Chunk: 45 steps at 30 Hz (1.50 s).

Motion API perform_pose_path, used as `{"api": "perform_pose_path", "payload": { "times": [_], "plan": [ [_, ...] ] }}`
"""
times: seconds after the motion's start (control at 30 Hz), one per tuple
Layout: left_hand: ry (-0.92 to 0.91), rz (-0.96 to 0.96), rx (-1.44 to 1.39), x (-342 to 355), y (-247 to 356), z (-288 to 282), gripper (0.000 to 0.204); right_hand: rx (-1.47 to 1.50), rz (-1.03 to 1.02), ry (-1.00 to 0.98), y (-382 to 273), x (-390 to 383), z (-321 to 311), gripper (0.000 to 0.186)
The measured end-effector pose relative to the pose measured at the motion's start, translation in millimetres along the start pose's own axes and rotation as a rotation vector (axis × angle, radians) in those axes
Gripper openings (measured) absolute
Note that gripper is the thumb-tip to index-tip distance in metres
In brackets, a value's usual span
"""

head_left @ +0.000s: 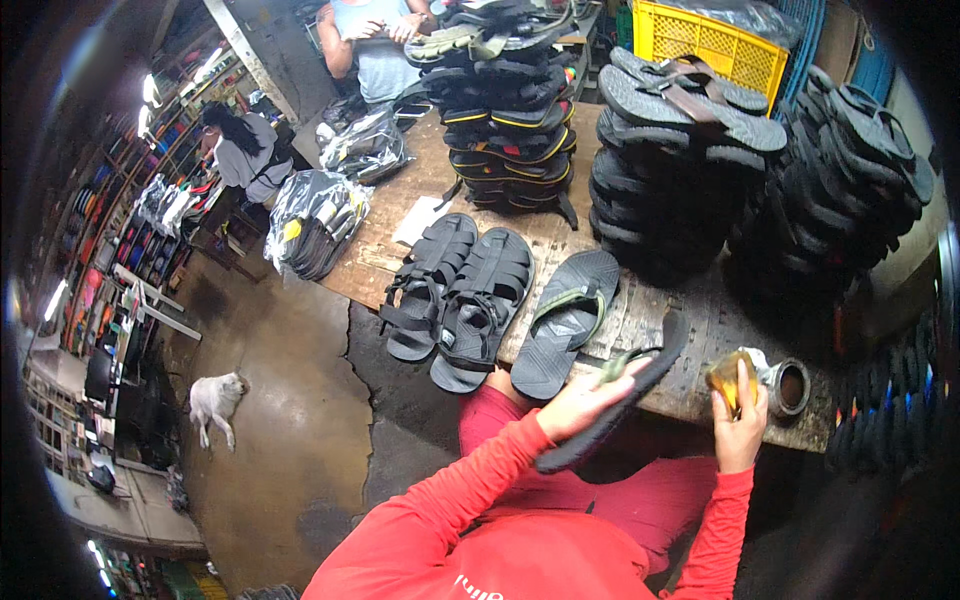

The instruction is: The person sits on the floor and repairs several pairs of sandals. They use a small tool to adjust straps and a brush to apply a dark substance to the soles. The person handles black, green, and red sandals, stacking them after each repair.

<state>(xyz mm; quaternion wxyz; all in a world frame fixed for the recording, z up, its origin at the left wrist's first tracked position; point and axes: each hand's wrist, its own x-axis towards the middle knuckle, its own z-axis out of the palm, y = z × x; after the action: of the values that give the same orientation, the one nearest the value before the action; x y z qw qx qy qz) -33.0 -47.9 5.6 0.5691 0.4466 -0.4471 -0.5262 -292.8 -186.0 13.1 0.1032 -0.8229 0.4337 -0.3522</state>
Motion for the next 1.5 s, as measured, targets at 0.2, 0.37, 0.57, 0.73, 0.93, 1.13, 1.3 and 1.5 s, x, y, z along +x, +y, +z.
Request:
{"api": "perform_pose_path", "payload": {
  "times": [0.2,0.37,0.57,0.73,0.93,1.13,1.3,1.5],
  "plan": [
    [0.186,-0.051,1.336,71.0,-35.1,52.6,0.067,-0.206,0.289,-0.265,24.0,-33.9,23.5,0.081],
    [0.110,0.087,1.400,64.6,-74.2,59.9,0.075,-0.206,0.255,-0.196,38.9,-38.2,36.4,0.068],
    [-0.044,0.443,1.138,-14.8,-43.2,22.1,0.038,0.003,0.156,-0.177,55.7,-46.6,21.3,0.057],
    [0.168,0.305,1.357,-49.9,-6.7,-34.0,0.038,0.088,0.231,-0.136,53.9,-42.3,-26.8,0.057],
    [0.184,0.059,1.582,20.8,-38.2,-94.1,0.067,-0.188,0.175,0.199,112.2,-7.3,-82.4,0.056],
    [0.513,0.037,1.653,44.9,-74.5,-43.9,0.053,-0.429,0.328,0.157,150.4,10.7,-74.5,0.051],
    [0.542,0.030,1.471,35.7,-67.0,-34.3,0.055,-0.582,0.356,-0.003,160.6,14.3,-60.0,0.044],
    [0.326,-0.008,-0.422,-39.3,-3.6,-59.9,0.071,0.210,0.388,0.312,126.9,4.1,-82.9,0.051]
  ]
}}
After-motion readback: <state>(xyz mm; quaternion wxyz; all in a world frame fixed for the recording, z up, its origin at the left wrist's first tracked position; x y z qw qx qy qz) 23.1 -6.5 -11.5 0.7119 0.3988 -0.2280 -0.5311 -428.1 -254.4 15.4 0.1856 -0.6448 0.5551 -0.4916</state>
